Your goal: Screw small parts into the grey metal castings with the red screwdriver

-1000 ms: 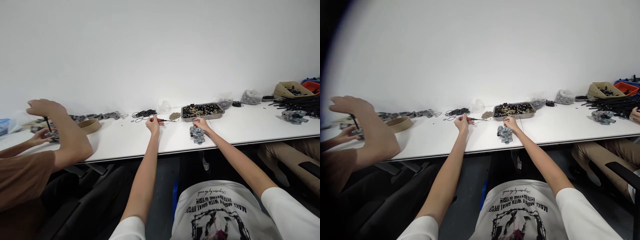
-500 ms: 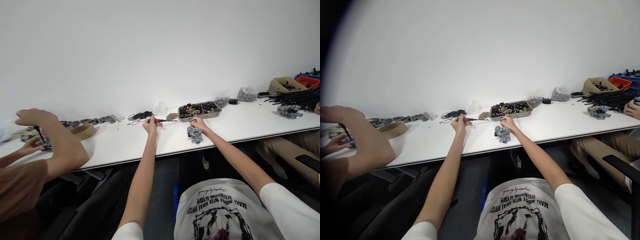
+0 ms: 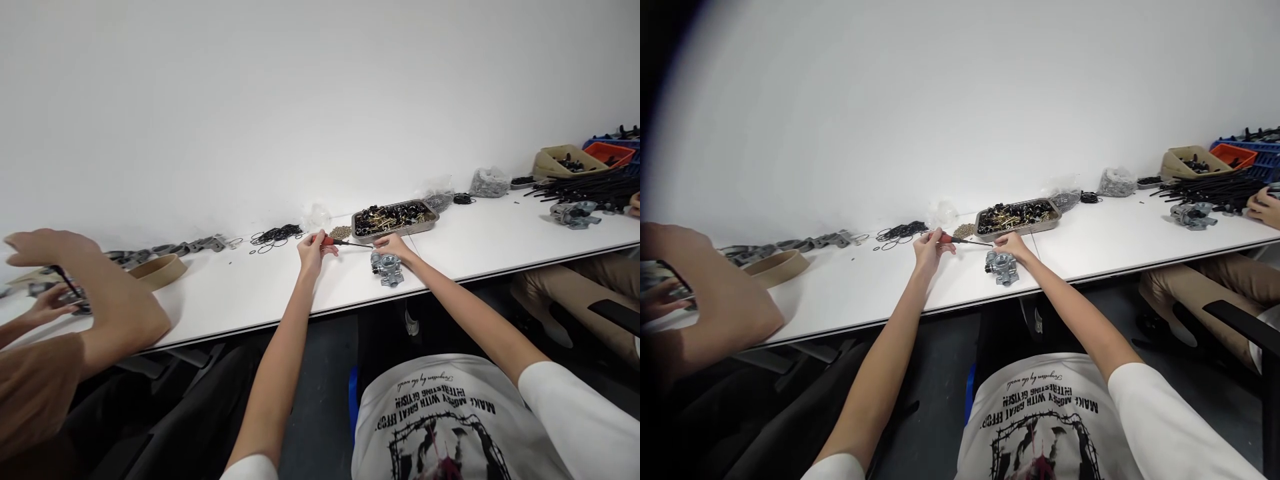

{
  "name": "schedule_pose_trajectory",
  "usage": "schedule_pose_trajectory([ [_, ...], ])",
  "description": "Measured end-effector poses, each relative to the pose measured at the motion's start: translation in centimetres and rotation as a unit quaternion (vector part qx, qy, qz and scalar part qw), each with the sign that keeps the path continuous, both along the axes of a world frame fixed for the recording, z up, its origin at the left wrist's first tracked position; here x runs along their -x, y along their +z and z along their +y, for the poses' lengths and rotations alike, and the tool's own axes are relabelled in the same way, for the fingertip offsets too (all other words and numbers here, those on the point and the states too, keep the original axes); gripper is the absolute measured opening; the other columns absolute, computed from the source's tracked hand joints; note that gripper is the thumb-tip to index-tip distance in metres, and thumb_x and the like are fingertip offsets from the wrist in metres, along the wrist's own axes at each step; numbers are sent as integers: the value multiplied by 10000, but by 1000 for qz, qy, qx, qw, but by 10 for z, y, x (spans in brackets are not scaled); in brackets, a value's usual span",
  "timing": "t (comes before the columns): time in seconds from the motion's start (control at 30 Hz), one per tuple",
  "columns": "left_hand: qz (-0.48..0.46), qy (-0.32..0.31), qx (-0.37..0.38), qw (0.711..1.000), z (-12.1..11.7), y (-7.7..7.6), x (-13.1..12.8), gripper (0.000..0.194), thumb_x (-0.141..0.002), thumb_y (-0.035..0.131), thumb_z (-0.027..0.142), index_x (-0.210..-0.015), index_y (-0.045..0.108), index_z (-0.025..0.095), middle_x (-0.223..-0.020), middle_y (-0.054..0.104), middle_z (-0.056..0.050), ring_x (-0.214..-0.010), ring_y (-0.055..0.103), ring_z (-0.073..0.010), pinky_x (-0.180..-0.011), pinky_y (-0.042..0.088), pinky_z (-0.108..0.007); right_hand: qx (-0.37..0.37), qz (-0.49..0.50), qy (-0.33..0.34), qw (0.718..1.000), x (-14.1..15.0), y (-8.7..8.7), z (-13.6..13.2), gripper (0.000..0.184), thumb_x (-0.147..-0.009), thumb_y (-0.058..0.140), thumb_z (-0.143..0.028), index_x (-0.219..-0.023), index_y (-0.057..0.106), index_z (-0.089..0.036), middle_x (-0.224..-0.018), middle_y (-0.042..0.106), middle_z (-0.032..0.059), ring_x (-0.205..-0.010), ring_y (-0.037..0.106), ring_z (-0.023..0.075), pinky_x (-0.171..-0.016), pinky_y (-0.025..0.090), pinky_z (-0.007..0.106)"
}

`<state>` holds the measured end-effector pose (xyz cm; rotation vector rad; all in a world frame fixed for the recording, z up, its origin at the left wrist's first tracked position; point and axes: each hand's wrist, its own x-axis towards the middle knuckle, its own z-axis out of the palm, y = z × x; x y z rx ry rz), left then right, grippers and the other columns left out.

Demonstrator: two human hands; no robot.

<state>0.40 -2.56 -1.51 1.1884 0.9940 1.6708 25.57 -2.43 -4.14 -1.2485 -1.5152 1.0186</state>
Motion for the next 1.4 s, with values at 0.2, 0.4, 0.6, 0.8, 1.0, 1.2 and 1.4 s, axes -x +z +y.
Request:
schedule_pose_trajectory([
  [0.2, 3, -13, -10, 1000, -4, 3, 0, 419, -852, 805, 508, -751, 595, 160, -631, 629, -28, -461, 640, -162, -440, 560, -294, -11, -6, 22, 1000, 1, 5, -4, 184, -636, 907, -163, -803, 832, -153, -935, 815, 105, -918, 747, 251, -807, 580, 329],
  [0.4, -3, -16, -4, 1000, -4, 3, -1, 411, -862, 804, 499, -782, 591, 157, -663, 638, -31, -448, 641, -173, -450, 571, -329, -13, -12, 18, 1000, 2, 7, -5, 114, -639, 894, -164, -722, 816, -158, -851, 802, 86, -831, 726, 220, -769, 560, 319],
  [0.6, 5, -25, -16, 1000, -4, 2, 0, 438, -831, 821, 523, -756, 587, 160, -658, 646, -37, -451, 646, -176, -442, 571, -326, -24, 3, 26, 999, 2, 6, -6, 117, -634, 898, -190, -674, 792, -162, -765, 771, 66, -752, 694, 194, -734, 546, 314],
  [0.8, 7, -17, -7, 1000, -3, 2, -1, 420, -839, 814, 505, -765, 589, 159, -645, 637, -26, -444, 633, -167, -442, 559, -317, -23, -5, 27, 999, 2, 6, -7, 61, -670, 845, -160, -665, 785, -158, -720, 754, 55, -709, 671, 176, -699, 533, 292],
  [1.0, 0, -13, 4, 1000, -5, 4, 0, 393, -868, 797, 479, -795, 588, 153, -678, 654, -40, -469, 649, -172, -461, 564, -319, -22, -12, 27, 999, 2, 7, -8, 41, -701, 816, -135, -674, 788, -149, -737, 757, 61, -711, 669, 171, -702, 524, 291],
  [1.2, 23, -14, -12, 1000, -6, 3, 0, 430, -827, 811, 514, -791, 592, 146, -666, 658, -34, -464, 653, -170, -453, 573, -313, -22, -32, 26, 999, 2, 7, -8, 35, -723, 815, -169, -703, 796, -147, -782, 765, 74, -766, 684, 190, -749, 543, 318],
  [1.4, 57, 17, -23, 998, -5, 9, -8, 406, -806, 803, 490, -734, 598, 147, -598, 630, -21, -421, 634, -171, -408, 553, -300, -63, -73, -22, 995, 1, 2, -1, 55, -679, 832, -190, -673, 786, -160, -887, 769, 103, -897, 694, 237, -843, 555, 377],
])
